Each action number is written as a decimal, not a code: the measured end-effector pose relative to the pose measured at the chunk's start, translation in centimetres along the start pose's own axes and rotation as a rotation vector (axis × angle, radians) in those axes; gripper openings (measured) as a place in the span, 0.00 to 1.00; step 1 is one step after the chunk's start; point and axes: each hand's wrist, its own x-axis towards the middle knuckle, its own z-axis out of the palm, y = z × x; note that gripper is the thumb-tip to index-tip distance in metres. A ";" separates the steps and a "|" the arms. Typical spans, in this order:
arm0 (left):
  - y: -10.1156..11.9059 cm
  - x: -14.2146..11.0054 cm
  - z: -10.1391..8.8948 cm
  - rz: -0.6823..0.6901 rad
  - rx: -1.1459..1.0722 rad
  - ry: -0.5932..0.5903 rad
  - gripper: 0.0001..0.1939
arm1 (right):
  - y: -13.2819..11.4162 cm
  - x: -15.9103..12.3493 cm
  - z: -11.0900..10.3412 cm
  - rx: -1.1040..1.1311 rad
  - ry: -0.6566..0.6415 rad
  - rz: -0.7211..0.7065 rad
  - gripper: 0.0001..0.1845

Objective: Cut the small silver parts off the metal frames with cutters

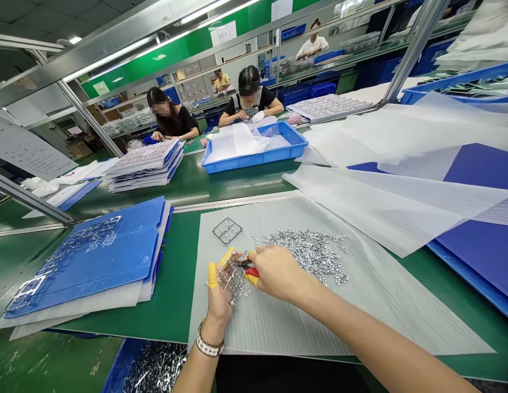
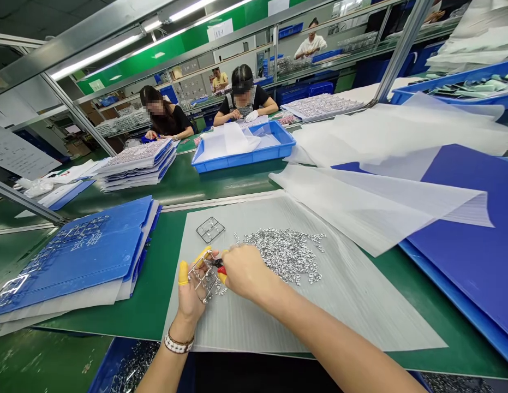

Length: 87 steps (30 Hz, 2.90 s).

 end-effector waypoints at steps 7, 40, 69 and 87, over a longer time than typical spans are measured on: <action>1.6 0.5 0.5 -0.052 -0.118 0.027 0.33 | 0.5 -1.0 1.9 -0.021 -0.030 0.043 0.15; 0.4 -0.2 1.1 0.064 -0.013 0.054 0.32 | -0.5 -0.1 2.0 0.010 -0.031 0.042 0.15; 0.9 0.7 1.7 0.081 -0.064 0.165 0.33 | -2.1 -1.2 1.2 0.000 0.009 -0.026 0.16; 0.2 0.4 1.5 0.167 0.021 0.110 0.33 | -2.1 -1.0 1.6 0.043 0.030 -0.060 0.11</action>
